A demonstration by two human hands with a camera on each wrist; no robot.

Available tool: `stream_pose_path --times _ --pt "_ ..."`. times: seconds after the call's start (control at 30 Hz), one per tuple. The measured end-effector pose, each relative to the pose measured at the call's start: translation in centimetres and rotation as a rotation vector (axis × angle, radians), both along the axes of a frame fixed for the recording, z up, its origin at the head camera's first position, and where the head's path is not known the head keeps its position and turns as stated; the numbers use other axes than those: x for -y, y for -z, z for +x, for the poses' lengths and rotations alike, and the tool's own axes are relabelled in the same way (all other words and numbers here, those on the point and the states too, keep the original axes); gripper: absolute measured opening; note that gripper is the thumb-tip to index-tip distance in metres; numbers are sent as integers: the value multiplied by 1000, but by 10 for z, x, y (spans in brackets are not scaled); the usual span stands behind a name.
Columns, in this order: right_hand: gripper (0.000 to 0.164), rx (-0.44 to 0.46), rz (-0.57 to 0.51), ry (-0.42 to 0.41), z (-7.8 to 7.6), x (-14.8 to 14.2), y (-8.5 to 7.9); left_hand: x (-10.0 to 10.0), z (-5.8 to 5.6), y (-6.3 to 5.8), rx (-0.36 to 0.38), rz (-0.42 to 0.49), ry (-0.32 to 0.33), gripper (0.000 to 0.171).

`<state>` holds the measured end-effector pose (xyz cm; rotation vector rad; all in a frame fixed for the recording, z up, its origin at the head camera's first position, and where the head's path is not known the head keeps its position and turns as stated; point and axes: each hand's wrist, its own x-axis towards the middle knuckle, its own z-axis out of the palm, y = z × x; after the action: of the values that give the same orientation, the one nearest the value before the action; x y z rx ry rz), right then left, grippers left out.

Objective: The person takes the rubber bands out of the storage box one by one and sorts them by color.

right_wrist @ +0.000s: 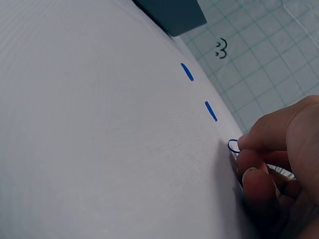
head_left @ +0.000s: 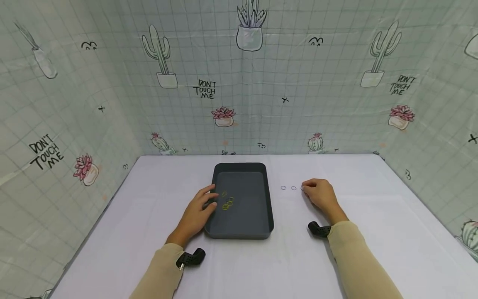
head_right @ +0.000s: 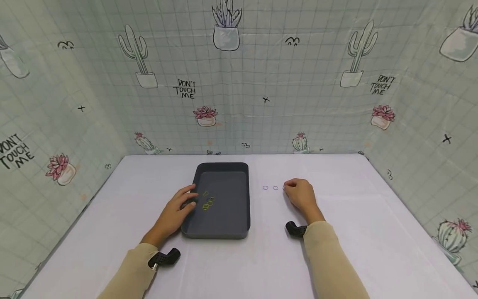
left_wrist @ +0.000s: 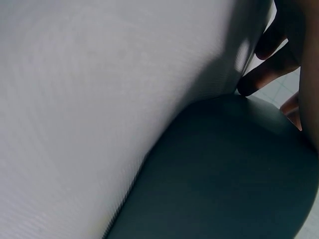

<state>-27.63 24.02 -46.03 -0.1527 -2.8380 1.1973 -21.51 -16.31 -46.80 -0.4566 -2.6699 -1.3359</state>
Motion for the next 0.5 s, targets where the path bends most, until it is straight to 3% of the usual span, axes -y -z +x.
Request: stream_pose_path --times 0.2,0.5 --pt "26 -14 5 -4 -1 -3 0 -2 -2 3 -18 15 -6 34" --pt "32 25 -150 26 2 -4 3 4 -2 2 3 -5 9 35"
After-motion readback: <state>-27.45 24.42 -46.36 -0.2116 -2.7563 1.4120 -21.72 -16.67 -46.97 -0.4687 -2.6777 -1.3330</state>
